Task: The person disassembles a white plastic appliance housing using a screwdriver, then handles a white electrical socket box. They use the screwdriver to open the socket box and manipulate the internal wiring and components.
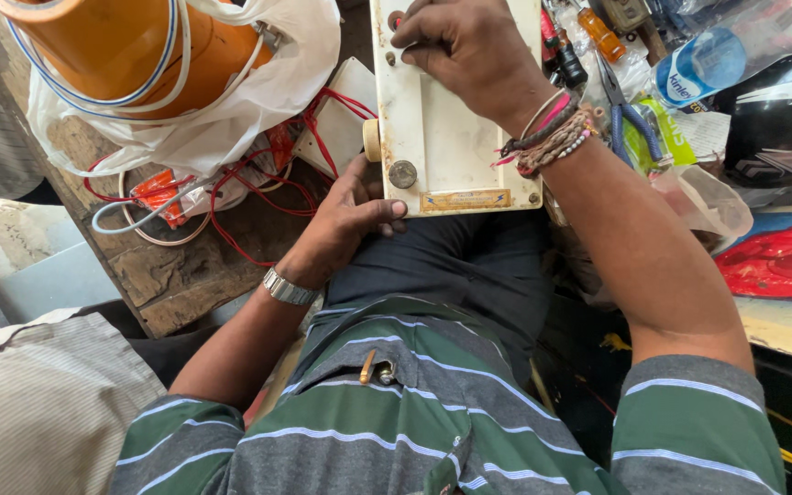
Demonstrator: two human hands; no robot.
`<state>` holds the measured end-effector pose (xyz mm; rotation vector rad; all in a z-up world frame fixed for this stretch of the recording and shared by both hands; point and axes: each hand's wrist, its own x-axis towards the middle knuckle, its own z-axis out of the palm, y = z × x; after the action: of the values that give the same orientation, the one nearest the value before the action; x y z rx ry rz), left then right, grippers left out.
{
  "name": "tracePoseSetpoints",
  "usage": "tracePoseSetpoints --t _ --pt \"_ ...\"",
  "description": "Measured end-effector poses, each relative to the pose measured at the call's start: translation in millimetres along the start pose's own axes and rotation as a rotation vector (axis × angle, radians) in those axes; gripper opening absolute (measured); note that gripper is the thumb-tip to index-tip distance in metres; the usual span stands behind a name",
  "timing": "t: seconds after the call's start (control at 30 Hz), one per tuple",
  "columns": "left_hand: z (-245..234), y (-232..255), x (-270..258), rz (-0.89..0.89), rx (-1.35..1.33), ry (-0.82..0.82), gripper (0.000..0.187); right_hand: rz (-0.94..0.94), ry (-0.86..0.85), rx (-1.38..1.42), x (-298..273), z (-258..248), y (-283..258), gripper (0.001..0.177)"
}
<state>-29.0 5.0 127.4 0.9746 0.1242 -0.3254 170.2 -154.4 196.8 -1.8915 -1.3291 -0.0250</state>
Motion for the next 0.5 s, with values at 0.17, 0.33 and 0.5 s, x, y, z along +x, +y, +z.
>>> tracePoseSetpoints --t 0.17,0.33,0.5 --pt "-0.1 0.2 1.3 -0.012 0.007 -0.003 0.083 -0.128 -0.009 -0.230 -3.5 4.0 -1.4 0.011" --pt "-3.4 -2.7 1.5 -0.026 0.017 0.009 0.082 -0.091 -0.037 -0.259 5.3 7.1 -7.7 0.011" --pt "-7.7 -6.6 1.2 0.016 0.017 0.052 0.078 -0.221 -0.059 -0.691 -2.7 13.4 -28.4 0.020"
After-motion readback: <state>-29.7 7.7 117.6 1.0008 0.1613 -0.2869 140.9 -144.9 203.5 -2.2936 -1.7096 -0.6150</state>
